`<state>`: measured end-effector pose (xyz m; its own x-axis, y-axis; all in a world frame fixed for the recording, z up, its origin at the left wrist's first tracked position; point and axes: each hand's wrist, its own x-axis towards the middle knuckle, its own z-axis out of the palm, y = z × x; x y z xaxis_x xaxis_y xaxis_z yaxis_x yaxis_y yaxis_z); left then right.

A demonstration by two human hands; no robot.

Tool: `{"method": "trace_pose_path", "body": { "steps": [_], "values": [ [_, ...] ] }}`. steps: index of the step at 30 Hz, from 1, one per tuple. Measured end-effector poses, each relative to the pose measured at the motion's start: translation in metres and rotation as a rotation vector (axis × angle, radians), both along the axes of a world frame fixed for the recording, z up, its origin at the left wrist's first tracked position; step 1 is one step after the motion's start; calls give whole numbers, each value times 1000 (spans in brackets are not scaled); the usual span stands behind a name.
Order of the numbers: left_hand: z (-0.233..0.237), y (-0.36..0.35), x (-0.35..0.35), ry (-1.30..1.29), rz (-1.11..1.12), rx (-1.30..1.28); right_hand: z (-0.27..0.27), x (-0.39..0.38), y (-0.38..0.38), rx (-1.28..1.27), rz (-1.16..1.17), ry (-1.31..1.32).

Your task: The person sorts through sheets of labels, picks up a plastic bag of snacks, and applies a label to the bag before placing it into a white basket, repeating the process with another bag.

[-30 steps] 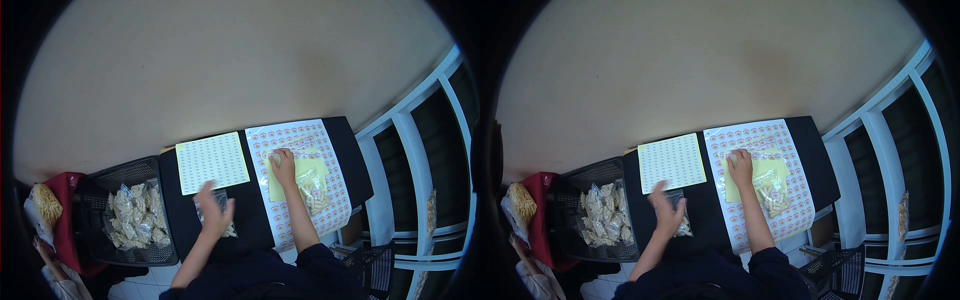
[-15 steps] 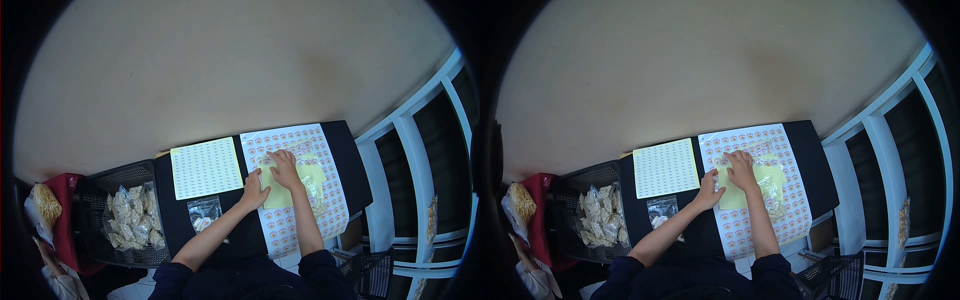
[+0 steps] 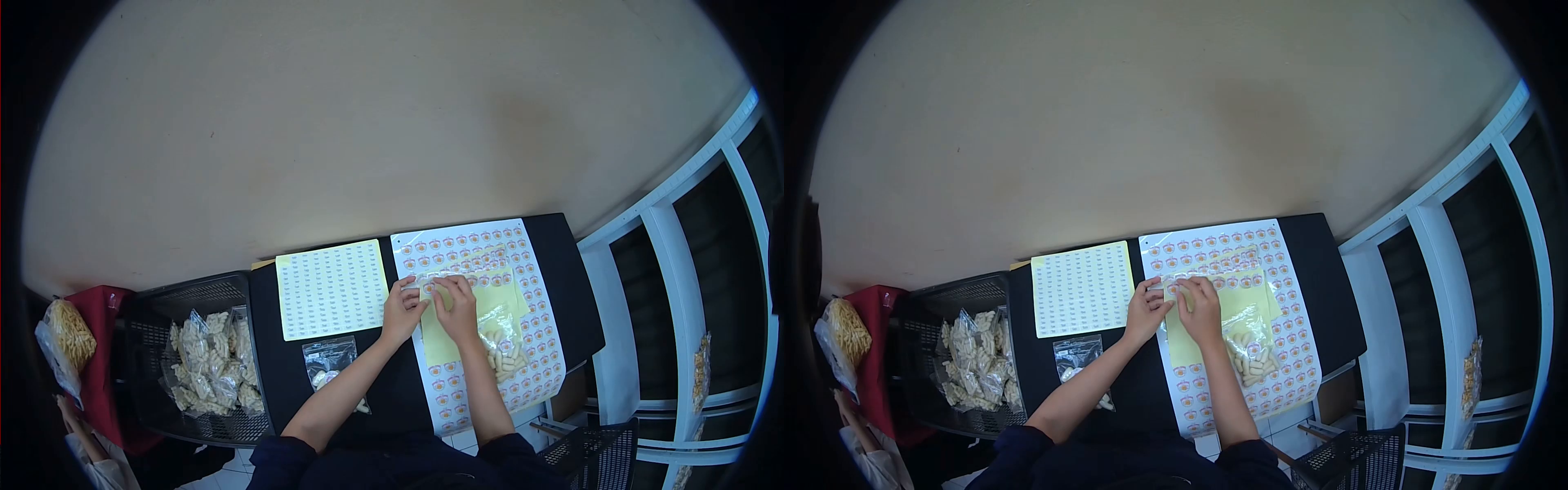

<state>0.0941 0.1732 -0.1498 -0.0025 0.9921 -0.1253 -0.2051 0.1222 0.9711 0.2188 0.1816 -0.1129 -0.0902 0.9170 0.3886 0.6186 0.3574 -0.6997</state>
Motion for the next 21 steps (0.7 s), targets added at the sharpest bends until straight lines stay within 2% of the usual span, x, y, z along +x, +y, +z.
{"method": "trace_pose_path", "body": {
  "steps": [4, 9, 21],
  "values": [
    [-1, 1, -3, -20, -26, -17, -4, -7, -4, -21, -51, 53],
    [-3, -2, -5, -16, -59, 16, -2, -1, -2, 11, 95, -35],
    [-3, -1, -5, -30, -38, -45, 5, 4, 2, -40, 134, -69]
  ]
}}
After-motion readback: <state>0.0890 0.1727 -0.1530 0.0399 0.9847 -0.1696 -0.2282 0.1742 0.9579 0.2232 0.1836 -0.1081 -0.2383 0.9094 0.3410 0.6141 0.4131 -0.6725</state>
